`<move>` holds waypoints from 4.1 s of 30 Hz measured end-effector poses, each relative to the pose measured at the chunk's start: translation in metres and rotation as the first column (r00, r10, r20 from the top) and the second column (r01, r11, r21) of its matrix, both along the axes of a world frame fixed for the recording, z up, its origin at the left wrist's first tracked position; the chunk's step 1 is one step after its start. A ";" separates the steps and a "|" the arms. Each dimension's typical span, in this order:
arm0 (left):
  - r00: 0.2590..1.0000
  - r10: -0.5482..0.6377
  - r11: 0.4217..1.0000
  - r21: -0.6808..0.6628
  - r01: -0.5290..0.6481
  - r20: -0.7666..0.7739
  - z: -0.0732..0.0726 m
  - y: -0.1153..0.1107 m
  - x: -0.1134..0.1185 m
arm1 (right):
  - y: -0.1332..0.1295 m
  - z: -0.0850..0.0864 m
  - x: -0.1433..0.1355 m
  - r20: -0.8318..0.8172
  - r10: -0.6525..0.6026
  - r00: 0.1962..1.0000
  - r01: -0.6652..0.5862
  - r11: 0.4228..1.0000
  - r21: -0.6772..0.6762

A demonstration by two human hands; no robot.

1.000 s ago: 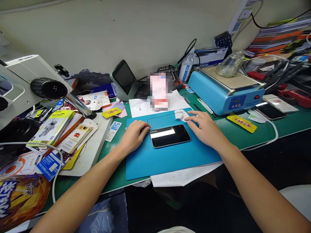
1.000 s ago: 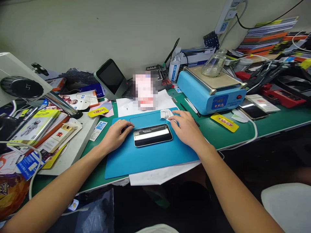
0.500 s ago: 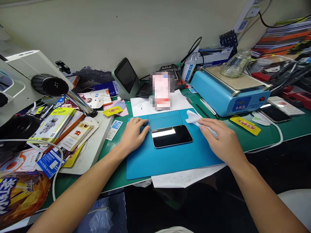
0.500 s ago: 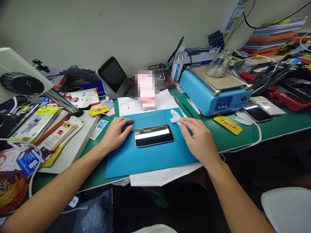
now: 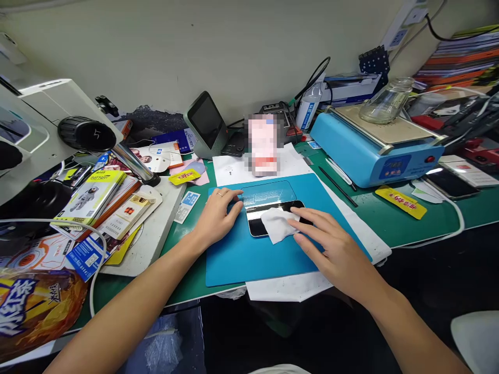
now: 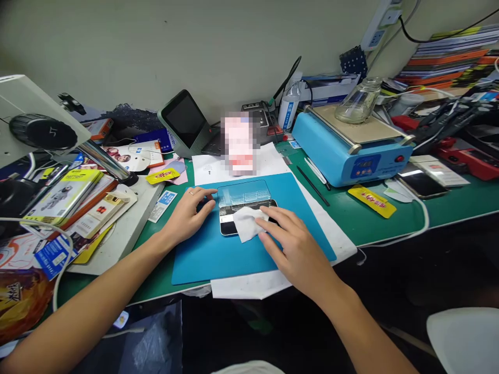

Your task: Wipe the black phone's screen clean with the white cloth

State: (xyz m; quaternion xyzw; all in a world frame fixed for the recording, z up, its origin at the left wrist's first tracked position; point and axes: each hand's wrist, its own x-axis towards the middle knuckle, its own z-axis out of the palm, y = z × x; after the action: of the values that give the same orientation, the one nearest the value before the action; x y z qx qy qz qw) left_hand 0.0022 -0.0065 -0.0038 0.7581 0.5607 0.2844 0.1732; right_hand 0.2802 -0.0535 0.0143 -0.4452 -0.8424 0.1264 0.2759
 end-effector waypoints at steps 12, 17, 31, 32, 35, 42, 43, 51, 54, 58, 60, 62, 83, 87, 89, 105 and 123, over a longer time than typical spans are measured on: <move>0.998 -0.056 0.998 0.020 0.056 0.003 0.000 0.000 -0.001 | -0.009 -0.018 -0.042 0.265 0.125 0.956 -0.137 0.990 0.027; 0.997 -0.075 0.997 0.031 0.074 0.032 -0.002 0.000 -0.001 | -0.007 -0.020 -0.069 0.310 0.222 0.924 -0.232 0.973 -0.006; 0.994 -0.106 0.994 -0.002 0.106 0.014 -0.005 0.001 -0.004 | 0.007 -0.015 -0.042 0.316 0.193 0.929 -0.169 0.980 -0.102; 0.994 -0.110 0.994 -0.003 0.110 0.010 -0.004 0.000 -0.004 | 0.010 -0.014 -0.036 0.317 0.172 0.933 -0.145 0.984 -0.108; 0.993 -0.118 0.993 -0.008 0.118 0.005 -0.002 -0.001 -0.004 | 0.017 -0.013 -0.017 0.347 0.097 0.933 -0.054 0.990 -0.129; 0.992 -0.124 0.992 -0.012 0.124 0.021 0.001 -0.002 -0.004 | 0.016 -0.016 0.019 0.325 -0.071 0.943 0.112 0.988 -0.110; 0.992 -0.125 0.992 -0.010 0.126 0.024 0.001 -0.002 -0.003 | 0.014 -0.018 0.022 0.298 -0.083 0.951 0.113 0.990 -0.084; 0.992 -0.125 0.992 0.001 0.125 0.023 0.002 -0.002 -0.002 | 0.006 -0.011 0.039 -0.028 -0.206 0.978 0.207 0.976 0.072; 0.992 -0.126 0.992 0.002 0.126 0.020 0.001 -0.002 -0.003 | -0.003 0.008 0.038 -0.156 -0.291 0.944 0.280 0.956 -0.085; 0.993 -0.120 0.993 -0.017 0.120 0.020 0.001 -0.002 -0.002 | -0.009 0.032 0.032 -0.299 -0.353 0.886 0.227 0.895 -0.385; 0.993 -0.120 0.993 -0.022 0.120 0.021 0.001 -0.002 -0.002 | -0.002 0.034 0.029 -0.320 -0.360 0.876 0.197 0.874 -0.445; 0.992 -0.125 0.992 -0.017 0.126 0.019 0.001 -0.002 -0.002 | 0.011 0.028 0.029 -0.262 -0.368 0.892 0.229 0.868 -0.441; 0.873 -0.458 0.889 0.093 0.449 0.167 0.009 -0.016 0.002 | 0.014 0.023 -0.026 -0.660 -0.218 0.719 -0.317 0.742 -0.591; 0.863 -0.435 0.897 0.034 0.441 0.256 0.012 -0.017 0.006 | 0.014 0.019 -0.036 -0.702 -0.226 0.676 -0.391 0.697 -0.601; 0.857 -0.423 0.897 0.000 0.442 0.296 0.013 -0.017 0.008 | 0.014 0.016 -0.037 -0.696 -0.260 0.669 -0.372 0.693 -0.617; 0.854 -0.198 0.962 -0.072 0.264 0.480 0.010 -0.015 0.008 | 0.013 0.002 -0.035 -0.555 -0.334 0.761 -0.160 0.733 -0.661; 0.811 -0.407 0.906 0.072 0.418 0.420 0.010 -0.011 0.004 | 0.006 -0.002 -0.017 -0.459 0.001 0.888 -0.105 0.974 -0.200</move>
State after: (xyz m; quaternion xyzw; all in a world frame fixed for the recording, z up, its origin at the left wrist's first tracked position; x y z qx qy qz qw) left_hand 0.0061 -0.0172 0.0063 0.7788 0.3350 0.3915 0.3577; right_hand 0.2636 -0.0476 0.0125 -0.4074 -0.7469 0.3270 0.4113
